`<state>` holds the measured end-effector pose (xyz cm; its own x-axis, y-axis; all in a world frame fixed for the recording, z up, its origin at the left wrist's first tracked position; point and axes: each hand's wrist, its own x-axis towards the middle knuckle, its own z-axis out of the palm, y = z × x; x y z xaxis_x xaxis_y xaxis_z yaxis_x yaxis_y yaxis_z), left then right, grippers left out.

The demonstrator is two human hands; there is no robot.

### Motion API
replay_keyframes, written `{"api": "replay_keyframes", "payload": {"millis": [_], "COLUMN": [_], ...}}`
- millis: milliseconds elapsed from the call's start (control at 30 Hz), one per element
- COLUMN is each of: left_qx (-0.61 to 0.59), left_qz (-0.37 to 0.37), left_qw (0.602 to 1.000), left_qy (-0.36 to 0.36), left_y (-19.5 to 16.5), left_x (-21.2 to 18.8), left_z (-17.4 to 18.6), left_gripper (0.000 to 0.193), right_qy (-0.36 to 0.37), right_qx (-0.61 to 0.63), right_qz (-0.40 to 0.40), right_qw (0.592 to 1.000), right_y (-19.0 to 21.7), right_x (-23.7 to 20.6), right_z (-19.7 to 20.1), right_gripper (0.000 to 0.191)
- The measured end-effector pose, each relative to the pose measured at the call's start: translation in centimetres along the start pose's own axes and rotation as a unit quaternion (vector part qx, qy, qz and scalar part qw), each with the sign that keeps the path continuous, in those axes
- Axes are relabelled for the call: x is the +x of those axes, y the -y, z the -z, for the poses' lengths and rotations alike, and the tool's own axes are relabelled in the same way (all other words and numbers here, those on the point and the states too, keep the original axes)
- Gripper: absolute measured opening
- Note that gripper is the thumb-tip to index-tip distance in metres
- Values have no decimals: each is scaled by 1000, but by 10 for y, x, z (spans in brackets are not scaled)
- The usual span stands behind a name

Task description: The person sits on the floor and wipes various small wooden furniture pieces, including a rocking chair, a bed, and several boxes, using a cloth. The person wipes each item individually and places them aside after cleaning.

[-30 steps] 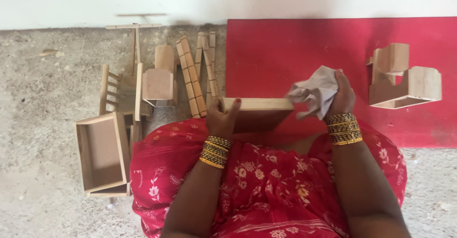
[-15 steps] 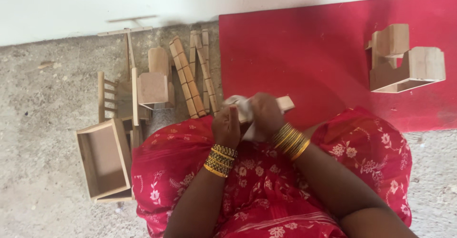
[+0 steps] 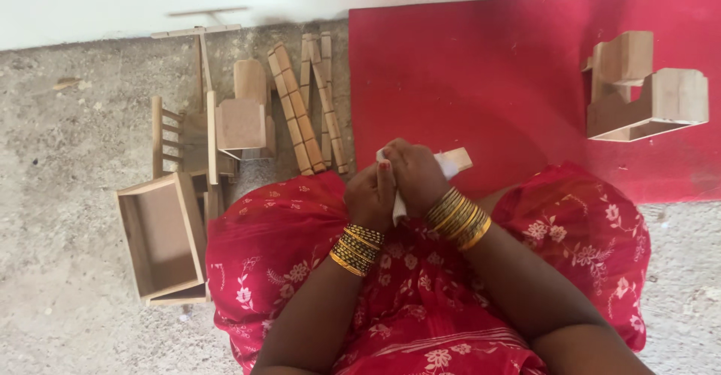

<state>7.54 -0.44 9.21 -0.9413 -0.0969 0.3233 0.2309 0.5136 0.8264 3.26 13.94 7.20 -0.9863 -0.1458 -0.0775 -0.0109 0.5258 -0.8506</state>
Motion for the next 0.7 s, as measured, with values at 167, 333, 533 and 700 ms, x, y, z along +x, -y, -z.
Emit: {"api": "replay_keyframes", "payload": {"millis": [167,333,533,700], "left_qx": [-18,-9,67,-22], "left_qz": [108,75,99,78], "left_qw": [992,992,988,995], "left_qy": [55,104,98,66], "left_y": [2,-5,7,20], "left_x": [10,14,-1,7], "left_z": [10,8,2,8], "left_gripper": [63,66,73,72], "right_qy": [-23,-97,13,-27], "right_qx": [-382,-358,-299,-527], "right_qz": [122,221,183,190], "right_qw": [916,902,937,828], "right_y": [-64,-64,7,-38], "right_x": [38,39,6,32], "right_z": [44,53,-8,45], "right_gripper": [37,14,7,67]}}
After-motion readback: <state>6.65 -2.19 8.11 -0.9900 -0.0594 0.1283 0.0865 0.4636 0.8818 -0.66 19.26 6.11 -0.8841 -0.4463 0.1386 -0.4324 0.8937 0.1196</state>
